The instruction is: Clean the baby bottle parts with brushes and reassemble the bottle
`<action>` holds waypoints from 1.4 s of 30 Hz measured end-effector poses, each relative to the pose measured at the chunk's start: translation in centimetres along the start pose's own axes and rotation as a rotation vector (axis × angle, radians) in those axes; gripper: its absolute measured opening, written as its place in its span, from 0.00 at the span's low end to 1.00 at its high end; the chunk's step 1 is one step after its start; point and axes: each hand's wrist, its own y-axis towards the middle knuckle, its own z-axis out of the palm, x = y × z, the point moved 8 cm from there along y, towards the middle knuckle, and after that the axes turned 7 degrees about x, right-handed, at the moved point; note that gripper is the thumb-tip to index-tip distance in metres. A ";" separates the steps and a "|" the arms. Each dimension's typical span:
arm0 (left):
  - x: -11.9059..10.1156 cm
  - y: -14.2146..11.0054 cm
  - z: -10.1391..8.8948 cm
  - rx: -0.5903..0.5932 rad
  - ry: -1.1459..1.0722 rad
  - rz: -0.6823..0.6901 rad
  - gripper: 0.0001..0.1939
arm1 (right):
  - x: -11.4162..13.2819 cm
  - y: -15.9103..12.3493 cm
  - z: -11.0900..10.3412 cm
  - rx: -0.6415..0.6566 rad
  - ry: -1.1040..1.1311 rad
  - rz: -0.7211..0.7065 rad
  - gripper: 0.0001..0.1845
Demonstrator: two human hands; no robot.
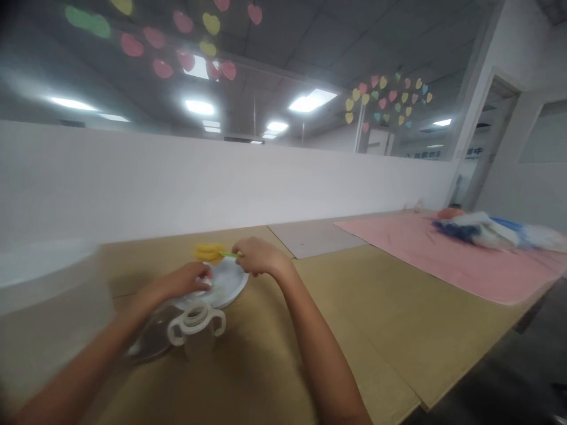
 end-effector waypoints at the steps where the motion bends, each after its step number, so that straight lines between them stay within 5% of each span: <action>1: -0.1 -0.2 -0.3 0.009 -0.016 0.012 0.13 | -0.1 0.0 0.0 -0.001 0.002 0.002 0.18; 5: -0.4 -0.7 -0.7 0.055 -0.111 0.070 0.14 | 0.0 -0.1 -0.1 -0.004 -0.003 -0.002 0.18; 11: 0.2 -0.8 -1.3 -0.024 -0.118 0.068 0.19 | -0.2 0.0 0.0 -0.005 0.012 0.007 0.20; 26: 1.6 0.8 3.5 0.099 0.015 -0.051 0.07 | -0.1 0.0 0.0 0.011 0.019 0.021 0.20; 31: 2.0 1.2 3.7 0.091 0.022 -0.022 0.15 | -0.1 0.1 0.1 0.011 0.011 0.008 0.20; 37: -0.1 1.7 2.7 -0.007 -0.005 0.091 0.33 | -0.1 0.0 0.1 0.006 0.007 0.002 0.19; 42: -2.0 2.0 4.0 0.106 -0.066 0.173 0.22 | 0.1 -0.3 0.0 -0.005 0.006 0.009 0.19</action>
